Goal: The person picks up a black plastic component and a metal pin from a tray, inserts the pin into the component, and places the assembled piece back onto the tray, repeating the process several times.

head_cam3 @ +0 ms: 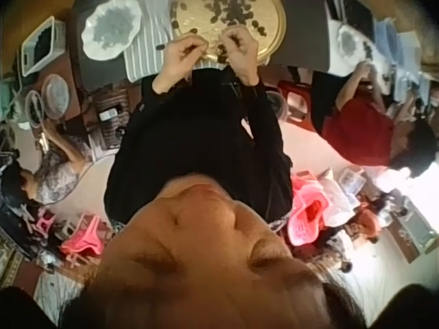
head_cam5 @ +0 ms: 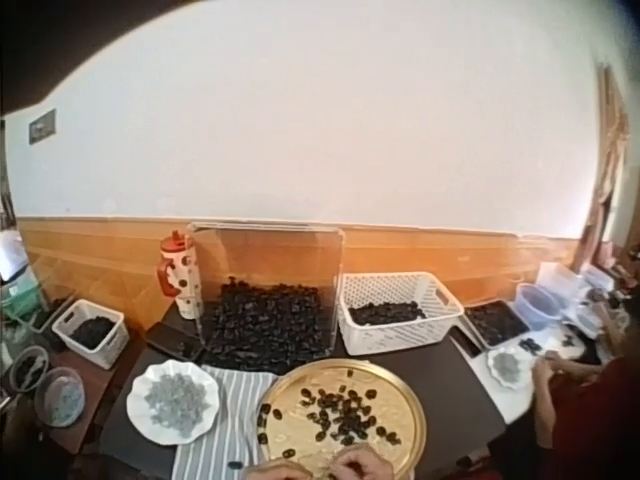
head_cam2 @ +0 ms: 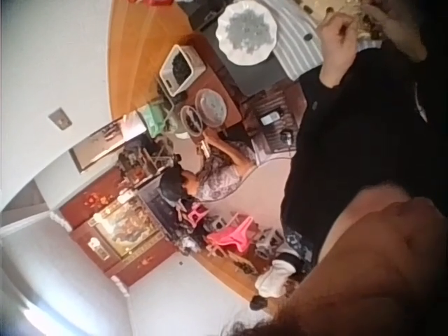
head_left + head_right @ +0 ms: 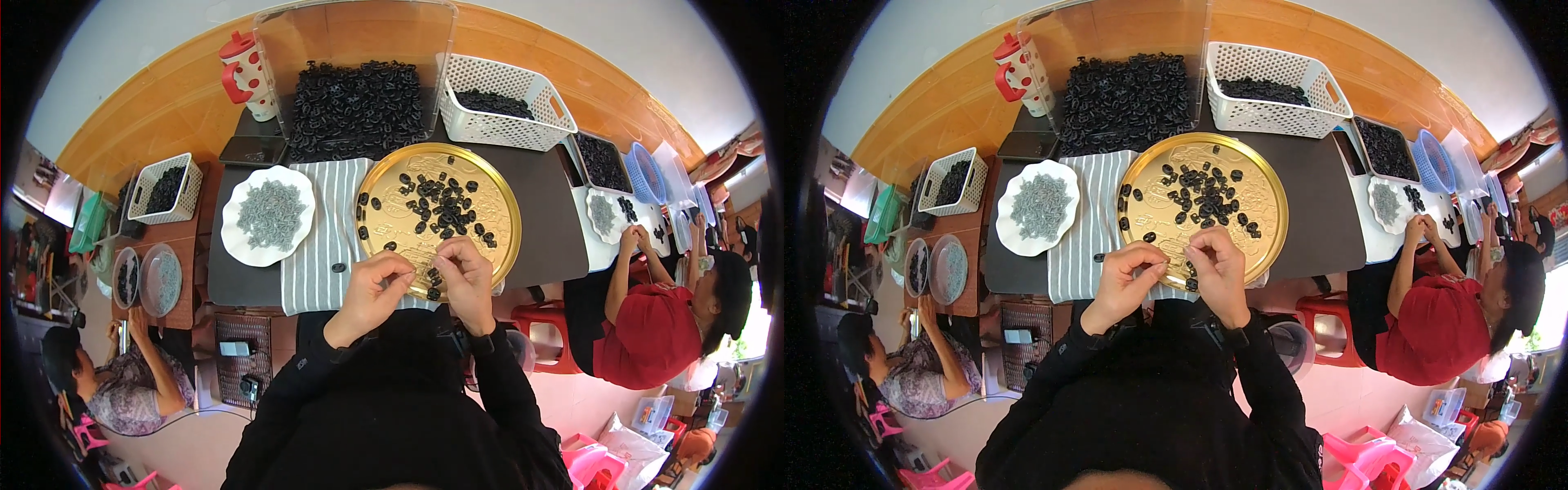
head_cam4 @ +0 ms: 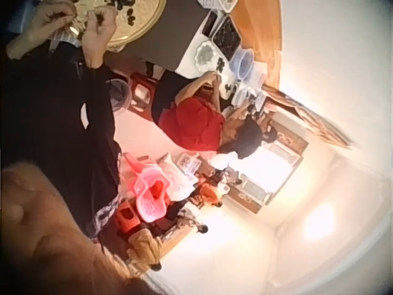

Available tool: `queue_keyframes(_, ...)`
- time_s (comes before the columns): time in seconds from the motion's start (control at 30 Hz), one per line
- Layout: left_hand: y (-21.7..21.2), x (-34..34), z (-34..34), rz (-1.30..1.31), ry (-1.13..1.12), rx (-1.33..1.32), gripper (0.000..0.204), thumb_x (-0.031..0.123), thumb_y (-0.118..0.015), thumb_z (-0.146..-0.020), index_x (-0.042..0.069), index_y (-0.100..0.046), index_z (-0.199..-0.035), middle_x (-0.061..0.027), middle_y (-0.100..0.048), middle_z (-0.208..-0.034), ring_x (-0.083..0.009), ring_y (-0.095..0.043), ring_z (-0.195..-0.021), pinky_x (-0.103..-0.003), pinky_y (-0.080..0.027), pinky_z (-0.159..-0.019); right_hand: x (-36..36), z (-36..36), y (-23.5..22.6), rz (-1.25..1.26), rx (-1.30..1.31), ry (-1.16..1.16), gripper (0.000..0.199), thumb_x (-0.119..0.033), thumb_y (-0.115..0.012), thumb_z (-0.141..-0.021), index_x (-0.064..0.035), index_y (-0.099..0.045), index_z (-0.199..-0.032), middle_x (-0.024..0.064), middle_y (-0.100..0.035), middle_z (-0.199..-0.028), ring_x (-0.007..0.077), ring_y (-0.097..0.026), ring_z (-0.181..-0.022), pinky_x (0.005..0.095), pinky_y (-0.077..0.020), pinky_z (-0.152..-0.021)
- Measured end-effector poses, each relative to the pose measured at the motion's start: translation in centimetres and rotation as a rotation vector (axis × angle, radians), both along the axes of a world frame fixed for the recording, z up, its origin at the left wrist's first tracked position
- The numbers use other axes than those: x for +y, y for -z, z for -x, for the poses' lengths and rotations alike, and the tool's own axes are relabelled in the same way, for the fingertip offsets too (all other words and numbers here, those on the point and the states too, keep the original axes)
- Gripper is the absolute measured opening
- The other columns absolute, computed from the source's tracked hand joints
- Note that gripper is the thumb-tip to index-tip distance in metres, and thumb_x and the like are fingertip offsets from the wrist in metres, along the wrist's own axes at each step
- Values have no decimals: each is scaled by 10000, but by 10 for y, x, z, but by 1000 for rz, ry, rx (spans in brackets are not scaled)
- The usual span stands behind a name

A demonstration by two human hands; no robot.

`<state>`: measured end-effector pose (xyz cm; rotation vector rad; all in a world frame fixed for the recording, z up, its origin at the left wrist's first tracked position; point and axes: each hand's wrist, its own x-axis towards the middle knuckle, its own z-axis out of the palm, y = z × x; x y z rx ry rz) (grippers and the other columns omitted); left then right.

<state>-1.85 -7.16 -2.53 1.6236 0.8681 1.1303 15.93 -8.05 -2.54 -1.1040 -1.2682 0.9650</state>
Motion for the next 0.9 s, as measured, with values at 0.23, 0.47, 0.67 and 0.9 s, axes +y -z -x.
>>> queue_keyframes(0.23,5,-1,-2,27,18,-23,47,-36,-624,-841,-63,-643,-874,-99,-642,-891,-125,-598,-762,-244,-478,-659,-6,16,5,151,326,27,62,40,-587,-889,8,-618,-931,2,-593,-800,53,-520,-703,191,-425,-647)
queue_keyframes(0.47,2,-1,-1,78,17,-59,43,-41,-612,-848,-63,-638,-874,-88,-622,-890,-118,-579,-769,-240,-463,-663,-12,19,9,207,397,-27,163,58,-589,-883,11,-659,-1023,12,-620,-850,53,-573,-767,188,-461,-678)
queue_keyframes(0.67,2,-1,0,63,11,-56,40,-42,-613,-847,-65,-634,-872,-88,-617,-892,-115,-575,-768,-238,-458,-664,-14,24,2,87,344,0,143,76,-584,-872,39,-656,-991,30,-603,-918,79,-578,-798,202,-471,-725)
queue_keyframes(0.9,1,-1,0,66,1,-52,45,-42,-621,-841,-68,-634,-876,-90,-614,-895,-116,-576,-773,-233,-458,-663,-15,27,3,52,269,17,145,90,-586,-854,38,-652,-972,34,-593,-899,86,-560,-813,204,-454,-732)
